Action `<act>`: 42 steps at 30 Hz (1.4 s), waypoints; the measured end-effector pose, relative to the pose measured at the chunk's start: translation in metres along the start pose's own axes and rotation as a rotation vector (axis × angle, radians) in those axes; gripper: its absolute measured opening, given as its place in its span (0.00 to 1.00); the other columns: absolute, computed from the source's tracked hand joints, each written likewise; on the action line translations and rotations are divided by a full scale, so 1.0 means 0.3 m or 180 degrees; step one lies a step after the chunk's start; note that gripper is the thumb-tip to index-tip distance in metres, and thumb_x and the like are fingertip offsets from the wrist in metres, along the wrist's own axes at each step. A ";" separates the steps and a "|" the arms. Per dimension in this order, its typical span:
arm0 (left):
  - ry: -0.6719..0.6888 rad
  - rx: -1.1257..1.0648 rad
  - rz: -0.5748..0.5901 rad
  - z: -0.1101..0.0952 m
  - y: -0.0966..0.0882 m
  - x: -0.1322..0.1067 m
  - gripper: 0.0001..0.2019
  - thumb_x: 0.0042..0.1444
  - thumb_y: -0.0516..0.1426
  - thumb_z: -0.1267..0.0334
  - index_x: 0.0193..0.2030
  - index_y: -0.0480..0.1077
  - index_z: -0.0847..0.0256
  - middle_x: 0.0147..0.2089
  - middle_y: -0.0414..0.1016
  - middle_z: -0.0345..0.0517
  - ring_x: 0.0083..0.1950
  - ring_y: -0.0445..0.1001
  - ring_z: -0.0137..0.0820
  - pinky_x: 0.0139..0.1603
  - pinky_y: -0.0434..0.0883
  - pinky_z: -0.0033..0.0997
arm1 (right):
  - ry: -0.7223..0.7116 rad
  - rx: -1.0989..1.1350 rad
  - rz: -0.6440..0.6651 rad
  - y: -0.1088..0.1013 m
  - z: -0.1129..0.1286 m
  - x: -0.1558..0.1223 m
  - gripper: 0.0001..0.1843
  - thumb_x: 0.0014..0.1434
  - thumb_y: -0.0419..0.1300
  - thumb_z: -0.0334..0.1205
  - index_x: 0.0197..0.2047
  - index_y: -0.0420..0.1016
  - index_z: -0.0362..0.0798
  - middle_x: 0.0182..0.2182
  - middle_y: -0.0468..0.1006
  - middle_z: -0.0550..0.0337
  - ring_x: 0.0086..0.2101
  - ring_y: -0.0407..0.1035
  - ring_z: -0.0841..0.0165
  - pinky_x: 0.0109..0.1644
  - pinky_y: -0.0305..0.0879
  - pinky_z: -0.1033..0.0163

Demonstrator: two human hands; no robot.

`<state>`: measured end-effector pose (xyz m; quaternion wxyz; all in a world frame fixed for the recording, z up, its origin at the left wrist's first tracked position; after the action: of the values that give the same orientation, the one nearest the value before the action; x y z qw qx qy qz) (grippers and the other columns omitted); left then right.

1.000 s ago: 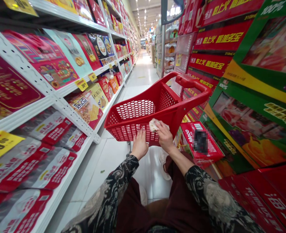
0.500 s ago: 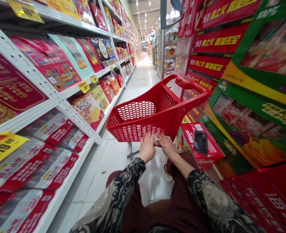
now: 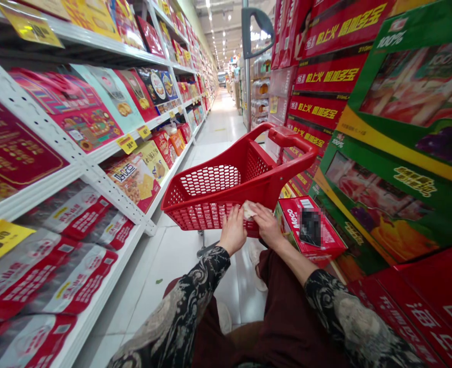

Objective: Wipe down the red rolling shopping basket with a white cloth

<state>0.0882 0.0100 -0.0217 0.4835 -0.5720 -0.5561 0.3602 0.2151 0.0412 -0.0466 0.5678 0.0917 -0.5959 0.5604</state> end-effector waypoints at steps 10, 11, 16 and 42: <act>0.0354 -0.0066 -0.0093 -0.109 -0.033 0.030 0.34 0.47 0.49 0.72 0.64 0.48 0.70 0.68 0.45 0.57 0.68 0.43 0.41 0.65 0.48 0.49 | 0.0315 -0.0328 -0.0819 -0.131 -0.131 0.089 0.21 0.61 0.43 0.29 0.52 0.69 0.48 0.55 0.67 0.54 0.61 0.48 0.65 0.63 0.53 0.48; 0.0379 -0.0047 -0.0087 -0.110 -0.030 0.025 0.34 0.47 0.48 0.72 0.64 0.48 0.69 0.68 0.45 0.56 0.68 0.43 0.41 0.65 0.48 0.49 | 0.0304 -0.0260 -0.0676 -0.088 -0.130 0.038 0.20 0.61 0.43 0.29 0.51 0.70 0.48 0.54 0.68 0.54 0.61 0.48 0.66 0.63 0.53 0.48; 0.0285 0.0081 -0.0074 -0.063 -0.021 0.010 0.33 0.48 0.49 0.72 0.63 0.49 0.69 0.68 0.47 0.57 0.68 0.45 0.40 0.64 0.49 0.48 | 0.0084 0.0016 -0.0020 0.011 -0.075 -0.109 0.17 0.62 0.45 0.30 0.44 0.74 0.47 0.50 0.73 0.54 0.58 0.56 0.65 0.59 0.60 0.50; -0.0146 0.0144 -0.0948 0.227 -0.219 0.019 0.30 0.50 0.48 0.70 0.62 0.50 0.68 0.67 0.47 0.59 0.68 0.45 0.40 0.64 0.49 0.50 | 0.0557 -0.0529 -0.0952 -0.260 -0.001 0.343 0.21 0.63 0.41 0.31 0.54 0.67 0.50 0.57 0.64 0.57 0.62 0.46 0.64 0.64 0.46 0.47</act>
<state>0.0054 0.0203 0.0232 0.5315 -0.4637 -0.6375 0.3099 0.2386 0.0680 0.0774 0.7000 0.0830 -0.5682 0.4245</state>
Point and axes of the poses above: each hand's wrist, its own x-axis towards the middle knuckle, its own y-axis out of the palm, z = x × y, the point moved 4 cm from there along x, towards the middle knuckle
